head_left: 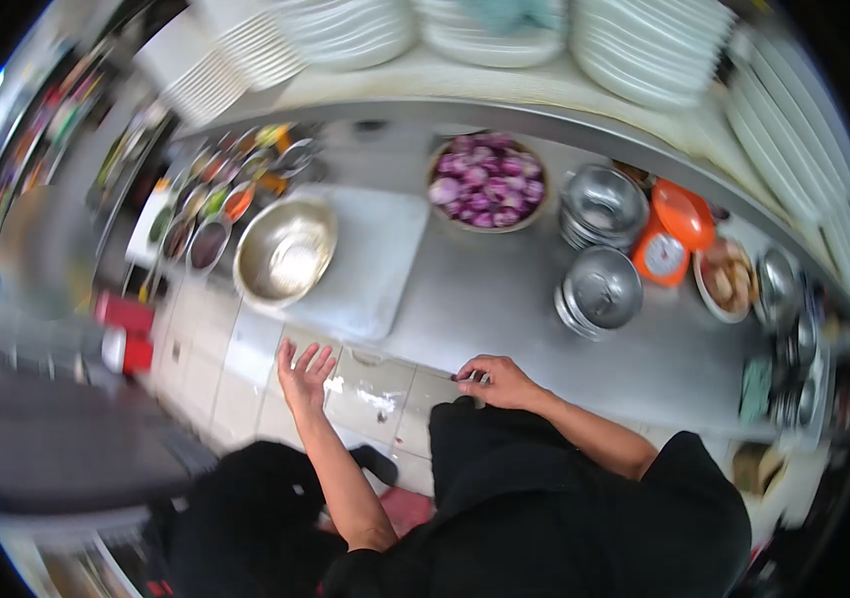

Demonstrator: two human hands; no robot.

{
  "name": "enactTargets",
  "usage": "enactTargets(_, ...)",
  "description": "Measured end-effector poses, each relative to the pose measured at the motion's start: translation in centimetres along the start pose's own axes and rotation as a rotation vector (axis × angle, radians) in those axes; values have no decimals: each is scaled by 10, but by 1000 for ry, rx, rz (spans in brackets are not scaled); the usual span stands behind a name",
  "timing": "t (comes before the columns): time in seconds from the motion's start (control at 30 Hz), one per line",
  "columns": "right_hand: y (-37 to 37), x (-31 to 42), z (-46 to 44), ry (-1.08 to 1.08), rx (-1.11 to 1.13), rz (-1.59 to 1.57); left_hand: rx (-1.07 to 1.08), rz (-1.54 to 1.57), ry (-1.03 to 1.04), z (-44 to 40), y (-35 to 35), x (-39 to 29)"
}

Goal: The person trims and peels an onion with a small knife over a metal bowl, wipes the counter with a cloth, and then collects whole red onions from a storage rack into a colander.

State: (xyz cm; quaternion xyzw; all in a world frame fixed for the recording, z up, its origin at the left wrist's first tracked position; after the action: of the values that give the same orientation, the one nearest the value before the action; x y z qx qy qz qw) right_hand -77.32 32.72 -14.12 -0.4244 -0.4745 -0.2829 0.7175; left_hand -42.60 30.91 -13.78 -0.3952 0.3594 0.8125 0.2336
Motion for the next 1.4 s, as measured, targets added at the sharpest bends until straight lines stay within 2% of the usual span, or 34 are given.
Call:
enactTargets(0.1,-13,9,15,7,-99,84,1,-51,-63,-87,14,6)
enactTargets(0.27,-54,-39,99,262,-587,48,-28,-135,-221,-197,21,34)
enactTargets(0.33,-63,-64,143,385,-747,-6,38,-190,-2,-219,21,28)
enactTargets(0.4,-65,-84,187,518,-878,-67,41,-165,88,-184,36,15)
enactTargets(0.43,-66,-91,208,563,-927,-39,132,-148,148,-178,39,14)
enactTargets(0.5,-65,-103,244,593,-1029,-56,124,-269,109,-117,67,13)
enactTargets(0.6,-52,-130,287,590,-1121,-105,333,-312,54,-56,104,34)
enactTargets(0.67,-49,-140,300,570,-1116,-114,398,-313,6,-18,119,54)
enactTargets(0.77,-61,-143,324,494,-1124,-197,591,-347,-207,24,138,115)
enactTargets(0.83,-59,-154,338,481,-1111,-251,477,-372,-213,29,120,144)
enactTargets(0.87,-59,-162,348,417,-1141,-303,501,-392,-152,33,115,148)
enactTargets(0.93,-61,-182,368,441,-1132,-394,374,-523,-60,33,87,154)
enactTargets(1.0,-62,-189,379,495,-1101,-459,284,-681,-71,56,73,148)
enactTargets(1.03,-65,-191,382,527,-1103,-490,281,-663,-79,53,64,154)
enactTargets(1.2,-76,-149,314,414,-887,-475,365,-591,-156,48,61,186)
enactTargets(1.27,-77,-124,272,345,-805,-467,403,-553,-271,50,69,191)
enactTargets(1.37,-75,-93,222,317,-767,-419,297,-1166,-82,65,100,116)
enactTargets(1.4,-75,-79,207,302,-765,-399,256,-1155,101,45,110,98)
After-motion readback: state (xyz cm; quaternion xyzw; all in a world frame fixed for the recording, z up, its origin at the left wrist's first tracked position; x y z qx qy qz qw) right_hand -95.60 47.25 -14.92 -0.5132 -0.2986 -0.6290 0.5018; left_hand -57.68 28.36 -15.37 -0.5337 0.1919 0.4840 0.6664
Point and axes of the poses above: each hand's wrist, its own z-axis away from the middle knuckle, its own y-axis out of the palm, x = y × z, the point moved 9 cm from there along -z, towards the middle knuckle, and after that the axes turned 2 degrees about y, right-handed, at the moved point
